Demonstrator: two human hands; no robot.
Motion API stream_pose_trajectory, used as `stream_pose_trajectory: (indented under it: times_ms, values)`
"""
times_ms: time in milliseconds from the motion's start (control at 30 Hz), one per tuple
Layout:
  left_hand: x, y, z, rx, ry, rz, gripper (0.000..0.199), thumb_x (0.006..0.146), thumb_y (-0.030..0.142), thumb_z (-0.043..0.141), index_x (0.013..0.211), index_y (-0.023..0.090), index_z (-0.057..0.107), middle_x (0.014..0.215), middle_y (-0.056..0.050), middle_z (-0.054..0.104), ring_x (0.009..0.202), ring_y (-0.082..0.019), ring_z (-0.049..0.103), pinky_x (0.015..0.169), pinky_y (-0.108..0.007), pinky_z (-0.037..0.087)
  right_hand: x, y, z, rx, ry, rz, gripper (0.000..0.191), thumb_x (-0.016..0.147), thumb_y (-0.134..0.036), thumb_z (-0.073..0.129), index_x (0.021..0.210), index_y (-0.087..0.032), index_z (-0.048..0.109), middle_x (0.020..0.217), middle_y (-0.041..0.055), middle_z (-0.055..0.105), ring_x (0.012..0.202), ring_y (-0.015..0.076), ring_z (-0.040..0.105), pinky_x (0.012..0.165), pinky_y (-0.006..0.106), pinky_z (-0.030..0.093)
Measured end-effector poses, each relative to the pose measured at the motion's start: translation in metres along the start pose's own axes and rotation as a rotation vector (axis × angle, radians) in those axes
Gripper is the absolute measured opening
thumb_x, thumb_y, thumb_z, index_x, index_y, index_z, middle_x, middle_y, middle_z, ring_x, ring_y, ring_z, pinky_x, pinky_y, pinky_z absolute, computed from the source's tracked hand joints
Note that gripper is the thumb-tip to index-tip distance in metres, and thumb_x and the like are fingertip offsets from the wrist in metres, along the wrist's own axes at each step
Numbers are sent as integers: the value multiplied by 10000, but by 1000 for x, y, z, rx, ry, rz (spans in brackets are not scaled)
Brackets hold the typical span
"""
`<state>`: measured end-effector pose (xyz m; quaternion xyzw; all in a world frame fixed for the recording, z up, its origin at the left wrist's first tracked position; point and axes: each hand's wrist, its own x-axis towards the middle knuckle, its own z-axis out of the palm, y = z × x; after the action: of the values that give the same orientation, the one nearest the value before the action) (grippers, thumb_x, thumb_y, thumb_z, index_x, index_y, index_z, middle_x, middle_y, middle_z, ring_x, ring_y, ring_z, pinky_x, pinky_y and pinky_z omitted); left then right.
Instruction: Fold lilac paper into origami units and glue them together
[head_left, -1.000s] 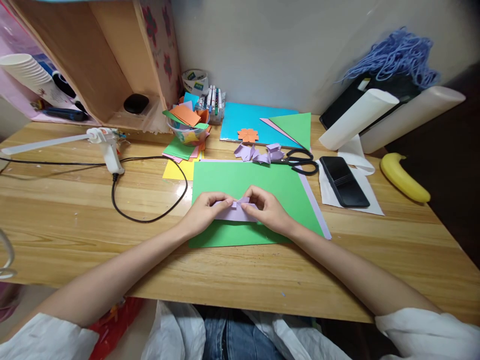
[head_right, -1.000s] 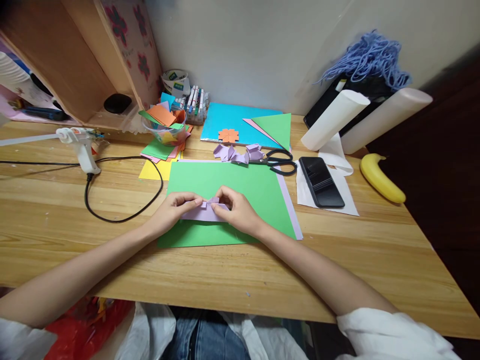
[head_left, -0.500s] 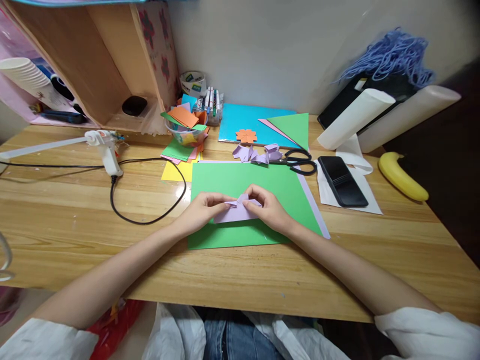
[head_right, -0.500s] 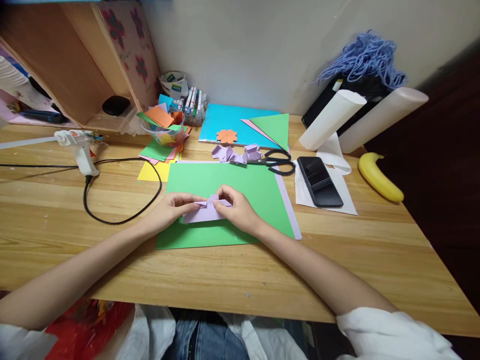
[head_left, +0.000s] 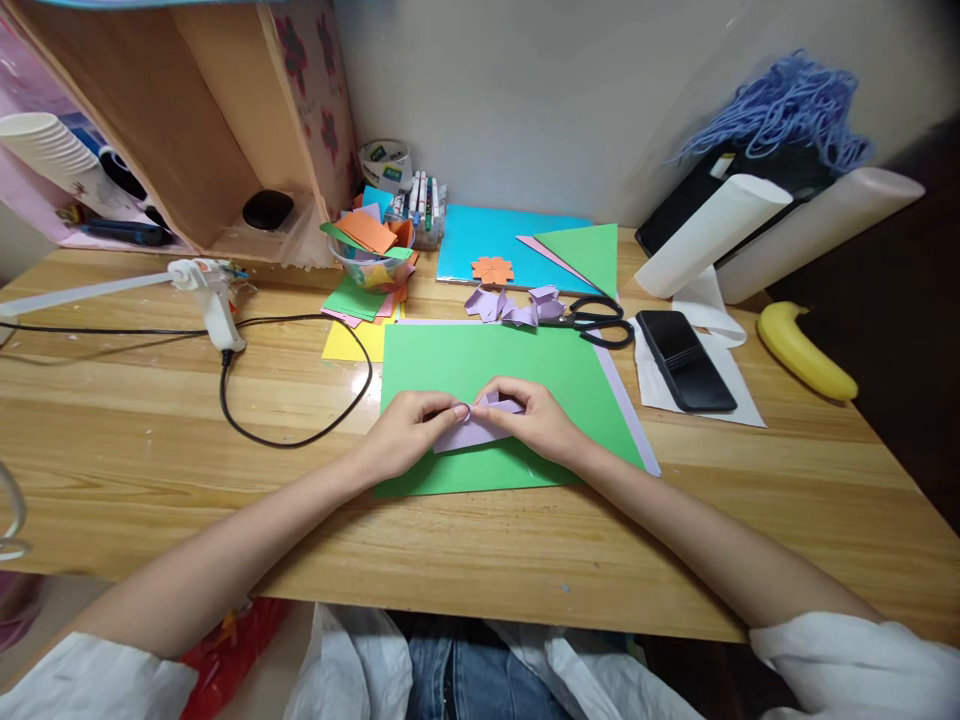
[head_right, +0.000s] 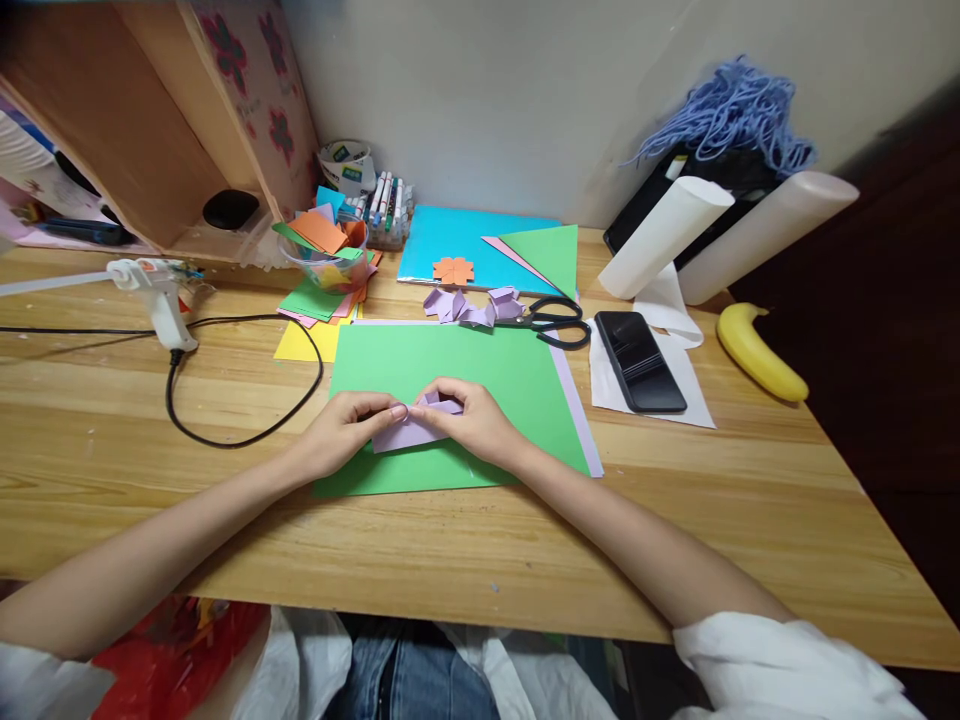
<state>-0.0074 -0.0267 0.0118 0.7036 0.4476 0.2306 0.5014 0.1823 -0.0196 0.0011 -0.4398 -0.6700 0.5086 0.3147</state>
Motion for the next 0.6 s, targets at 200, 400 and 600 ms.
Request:
stream_pose_trajectory:
  times_ms: [200, 400, 600]
  values:
    - [1, -3, 0, 13, 10, 2, 361, 834, 422, 440, 677, 135, 593, 586, 32, 440, 569, -97, 372, 507, -212, 260, 2, 0, -1, 46, -16, 10, 200, 709, -345, 656, 709, -152, 603, 704, 0, 591, 667, 116, 517, 605, 218, 386]
    - [5, -4, 0, -133, 69, -51, 317, 776, 433, 537, 689, 138, 617, 610, 28, 514, 566, -92, 401, 509, -199, 278, 2, 0, 1, 120, 13, 47, 210, 682, -342, 676, 688, -149, 593, 670, -8, 564, 623, 104, 495, 567, 217, 376]
    - [5, -3, 1, -209, 96, -93, 327, 738, 456, 580, 707, 135, 638, 655, 6, 575, 606, -108, 455, 547, -206, 316, 0, -2, 2, 98, 73, 48, 229, 691, -365, 663, 681, -150, 585, 646, -10, 547, 587, 100, 464, 525, 218, 345]
